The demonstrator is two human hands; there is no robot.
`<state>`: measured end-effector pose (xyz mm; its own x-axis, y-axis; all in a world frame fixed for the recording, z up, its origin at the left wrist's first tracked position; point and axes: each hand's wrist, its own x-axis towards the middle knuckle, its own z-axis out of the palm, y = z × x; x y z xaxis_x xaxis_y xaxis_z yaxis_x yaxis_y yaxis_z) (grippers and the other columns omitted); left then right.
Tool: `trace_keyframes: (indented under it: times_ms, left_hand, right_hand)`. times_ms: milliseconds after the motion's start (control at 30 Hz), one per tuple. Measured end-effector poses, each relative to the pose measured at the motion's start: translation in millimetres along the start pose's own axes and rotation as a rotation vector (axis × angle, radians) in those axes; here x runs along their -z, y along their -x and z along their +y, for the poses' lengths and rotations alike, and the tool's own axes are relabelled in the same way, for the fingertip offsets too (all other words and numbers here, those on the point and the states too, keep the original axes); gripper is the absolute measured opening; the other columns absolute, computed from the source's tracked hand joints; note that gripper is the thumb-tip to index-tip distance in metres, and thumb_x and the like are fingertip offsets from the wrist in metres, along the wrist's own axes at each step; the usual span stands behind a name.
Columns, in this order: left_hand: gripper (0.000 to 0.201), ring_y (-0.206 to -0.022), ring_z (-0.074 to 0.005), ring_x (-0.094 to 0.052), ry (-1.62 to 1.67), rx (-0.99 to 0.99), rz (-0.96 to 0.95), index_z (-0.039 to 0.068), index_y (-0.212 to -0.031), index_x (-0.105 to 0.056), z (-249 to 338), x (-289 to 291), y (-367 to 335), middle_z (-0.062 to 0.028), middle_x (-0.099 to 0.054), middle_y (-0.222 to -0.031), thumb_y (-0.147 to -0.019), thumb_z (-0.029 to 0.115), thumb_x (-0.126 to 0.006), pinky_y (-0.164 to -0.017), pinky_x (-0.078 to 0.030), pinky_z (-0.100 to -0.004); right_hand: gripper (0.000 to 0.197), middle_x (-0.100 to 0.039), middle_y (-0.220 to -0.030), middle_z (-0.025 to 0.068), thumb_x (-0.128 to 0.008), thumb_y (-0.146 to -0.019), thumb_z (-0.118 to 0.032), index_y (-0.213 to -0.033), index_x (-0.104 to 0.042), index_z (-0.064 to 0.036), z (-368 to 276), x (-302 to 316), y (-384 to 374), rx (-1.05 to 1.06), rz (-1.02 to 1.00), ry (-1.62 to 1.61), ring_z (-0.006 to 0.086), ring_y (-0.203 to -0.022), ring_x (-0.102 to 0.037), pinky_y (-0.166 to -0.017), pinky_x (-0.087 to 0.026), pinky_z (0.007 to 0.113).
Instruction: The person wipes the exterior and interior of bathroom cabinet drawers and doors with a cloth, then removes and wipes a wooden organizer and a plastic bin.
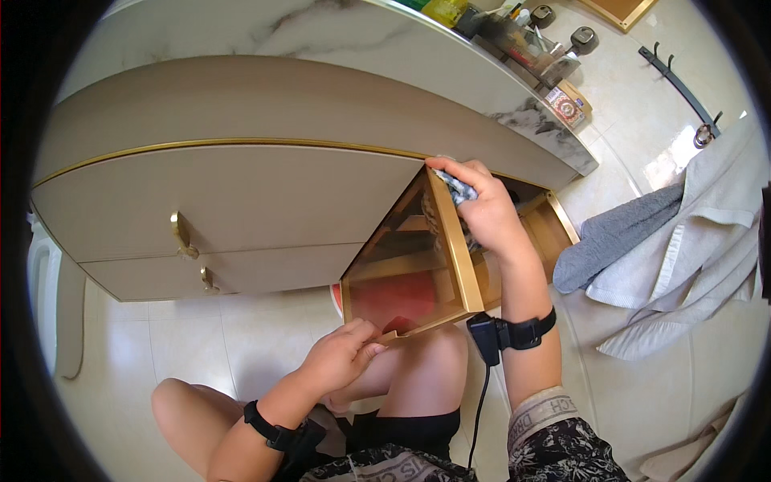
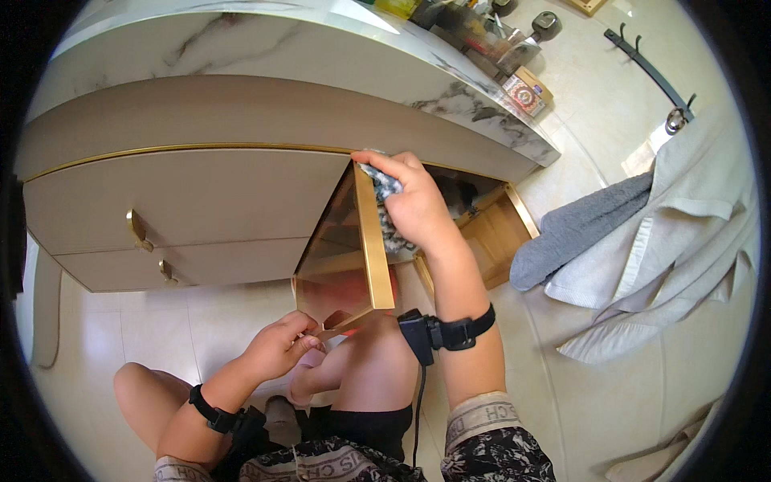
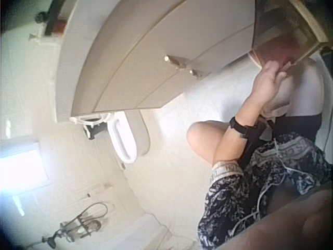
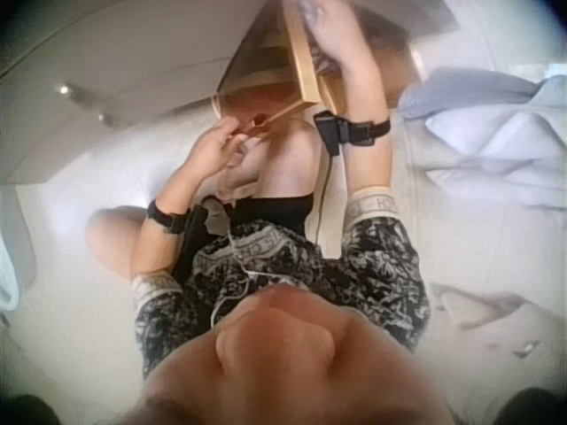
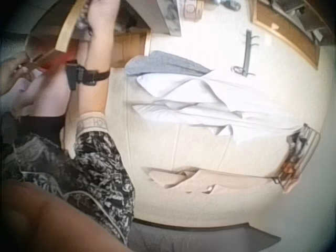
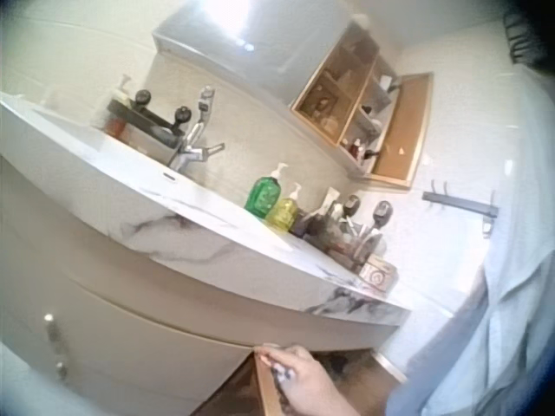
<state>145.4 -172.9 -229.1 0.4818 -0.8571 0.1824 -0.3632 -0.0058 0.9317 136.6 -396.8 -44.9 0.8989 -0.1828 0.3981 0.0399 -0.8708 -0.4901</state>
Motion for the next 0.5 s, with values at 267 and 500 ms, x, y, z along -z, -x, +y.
trace_keyframes:
  times_ms: [267,500]
  left_hand:
    - [0.021,-0.089,-0.0294,-0.059,-0.115,-0.042,0.035,0.005,-0.104,-0.056,7.7,17.4,7.3,-0.0117,-0.059,-0.098,-0.087,0.017,-0.06,-0.075,-0.048,-0.0355]
    - [0.06,-0.113,-0.0272,-0.051,0.338,-0.276,0.074,0.005,-0.129,-0.044,39.4,52.2,22.3,-0.0158,-0.05,-0.123,-0.081,0.034,-0.065,-0.094,-0.041,-0.0377]
  right_hand:
    - [0.06,-0.052,-0.101,0.0129,-0.042,-0.064,0.01,-0.119,-0.06,-0.0068,5.4,6.9,68.2,-0.107,0.058,0.187,0.0268,-0.097,-0.053,-0.09,-0.04,0.028]
    - [0.068,-0.044,-0.121,0.0171,-0.053,-0.061,0.005,-0.128,-0.051,-0.0031,-114.2,16.3,101.2,0.266,0.584,0.333,0.0301,-0.111,-0.047,-0.097,-0.038,0.04]
